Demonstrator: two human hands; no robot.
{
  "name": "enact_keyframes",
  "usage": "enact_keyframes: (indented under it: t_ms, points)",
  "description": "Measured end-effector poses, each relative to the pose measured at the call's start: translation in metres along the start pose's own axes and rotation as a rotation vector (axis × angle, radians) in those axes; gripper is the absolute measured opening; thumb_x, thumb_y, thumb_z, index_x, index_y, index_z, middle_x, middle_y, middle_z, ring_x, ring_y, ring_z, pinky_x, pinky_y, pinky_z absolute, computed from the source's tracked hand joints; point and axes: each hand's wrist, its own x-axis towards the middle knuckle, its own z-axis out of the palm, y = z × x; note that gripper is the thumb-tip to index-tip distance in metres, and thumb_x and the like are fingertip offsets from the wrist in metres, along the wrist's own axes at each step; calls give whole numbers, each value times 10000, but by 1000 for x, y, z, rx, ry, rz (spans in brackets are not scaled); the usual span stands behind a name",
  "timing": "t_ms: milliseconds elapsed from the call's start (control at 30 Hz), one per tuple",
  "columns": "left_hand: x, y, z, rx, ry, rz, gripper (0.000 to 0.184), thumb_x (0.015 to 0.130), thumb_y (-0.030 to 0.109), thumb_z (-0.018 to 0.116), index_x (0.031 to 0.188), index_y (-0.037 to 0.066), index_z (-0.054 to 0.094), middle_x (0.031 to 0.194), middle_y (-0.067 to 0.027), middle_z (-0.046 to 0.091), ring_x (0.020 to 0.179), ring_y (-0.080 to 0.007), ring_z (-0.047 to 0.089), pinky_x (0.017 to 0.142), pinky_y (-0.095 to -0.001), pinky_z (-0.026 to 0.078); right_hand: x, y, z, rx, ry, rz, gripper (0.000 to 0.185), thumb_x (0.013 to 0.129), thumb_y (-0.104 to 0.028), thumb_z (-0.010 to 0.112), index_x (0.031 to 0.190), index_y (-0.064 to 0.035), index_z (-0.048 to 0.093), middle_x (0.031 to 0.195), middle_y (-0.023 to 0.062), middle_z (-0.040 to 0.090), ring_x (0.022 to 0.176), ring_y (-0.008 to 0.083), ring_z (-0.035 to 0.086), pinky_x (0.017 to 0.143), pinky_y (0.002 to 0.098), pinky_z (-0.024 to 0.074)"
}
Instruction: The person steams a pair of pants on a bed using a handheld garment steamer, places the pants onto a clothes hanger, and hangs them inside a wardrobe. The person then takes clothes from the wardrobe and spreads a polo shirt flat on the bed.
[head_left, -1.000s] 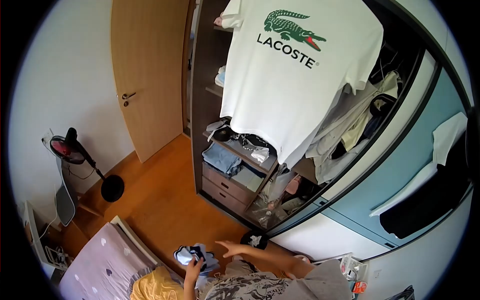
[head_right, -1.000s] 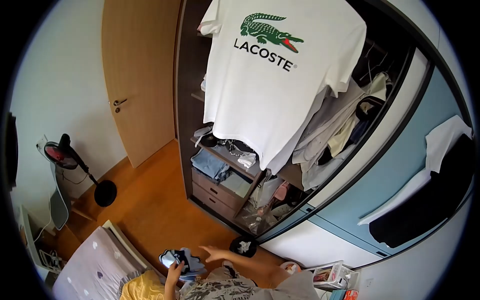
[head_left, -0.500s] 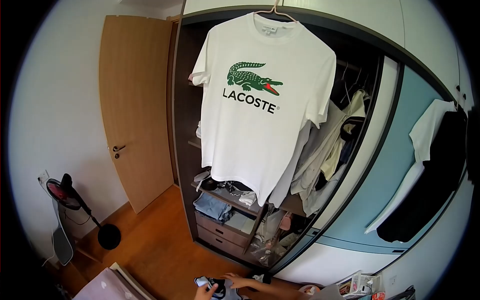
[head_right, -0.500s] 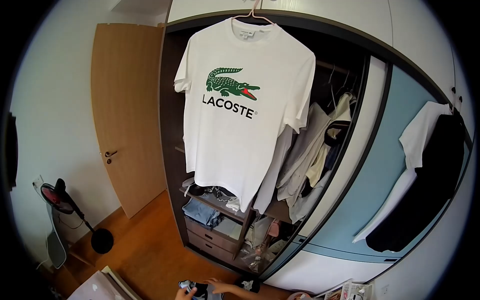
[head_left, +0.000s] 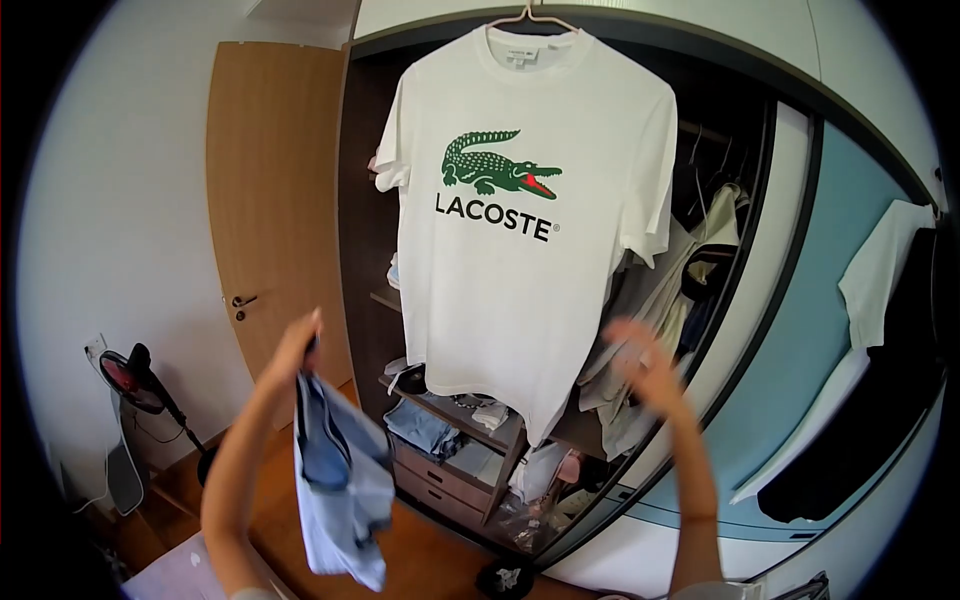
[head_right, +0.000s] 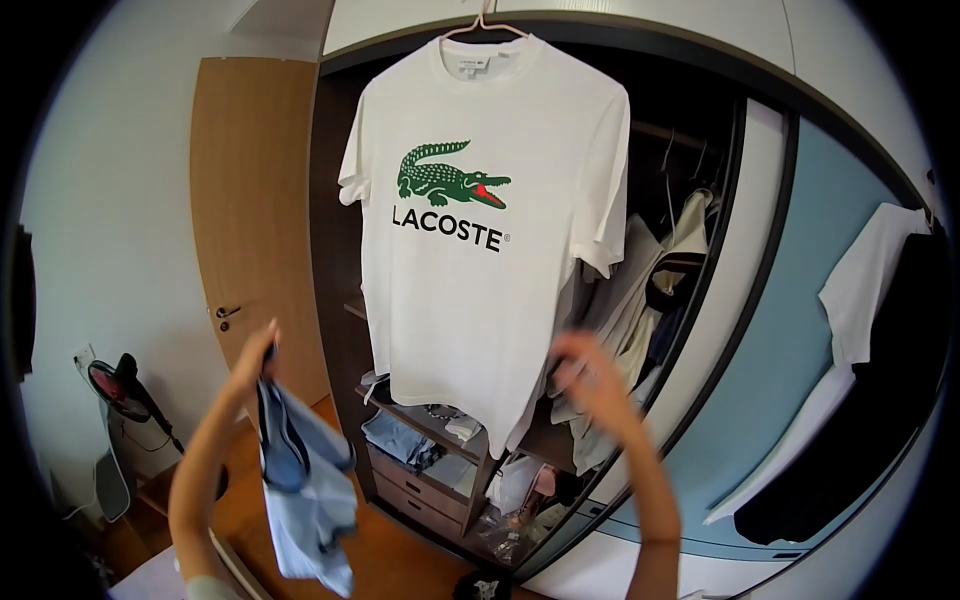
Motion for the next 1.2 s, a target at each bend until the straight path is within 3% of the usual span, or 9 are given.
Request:
enact_keyframes:
  t_ms: [100,167,300,367,567,700,800,900,1200]
  points:
    - [74,66,-9,130,-44,165,50,757,146,438,762,116,478,488,40,400,371,-41,357,332,-182,255,93,-10,-81,-36,505,-92,210,802,-156,500,982,-52,530,964,49,533,895,131,488,781,252,381]
    - [121,103,-17,236,-72,290,171,697,76,424,827,86,534,535,33,429,383,-37,353,330,-179,252,151,-7,-122,-77,593,-88,196,849,-181,450,959,-48,542,930,26,550,875,86,478,773,203,363]
    - [238,155,-39,551,-93,558,275,709,36,374,882,66,585,650,18,492,407,-48,360,345,-191,285,230,25,-165,-30,393,111,442,832,-431,396,1002,-47,536,1002,46,543,956,145,480,869,265,325]
    - [329,164,-56,665,-114,1110,226,755,99,433,913,67,591,649,15,508,405,-53,352,355,-194,283,242,33,-170,161,207,368,569,814,-529,356,1085,-47,492,1039,59,530,978,165,481,885,293,329]
    - [375,244,-14,619,-51,879,335,789,360,535,994,99,580,777,6,552,494,-60,410,396,-197,312,251,35,-157,590,-12,545,527,837,-495,325,1133,-80,457,1075,35,526,962,155,503,839,330,399]
    - [382,266,20,529,-86,884,372,790,363,531,1008,63,561,759,-24,547,420,-61,341,377,-200,293,250,13,-150,689,43,579,486,839,-442,383,1087,-41,499,1051,62,536,935,149,506,834,303,396]
    - [396,263,36,455,-81,962,378,805,359,511,974,24,557,652,-11,504,407,-55,326,377,-192,282,258,-11,-144,581,145,589,488,837,-433,394,1062,-16,510,1004,76,553,890,139,526,798,280,415]
    - [398,264,35,460,-370,784,367,807,388,498,912,50,593,555,47,437,435,-48,349,395,-197,295,272,-25,-136,484,196,590,424,837,-370,433,1038,-6,517,967,82,561,841,131,540,762,265,431]
    - [406,255,10,217,-593,703,317,803,345,516,907,59,603,563,59,438,427,-30,330,385,-172,251,303,-31,-126,144,424,639,324,826,-282,468,971,0,540,903,81,568,792,147,536,716,262,424]
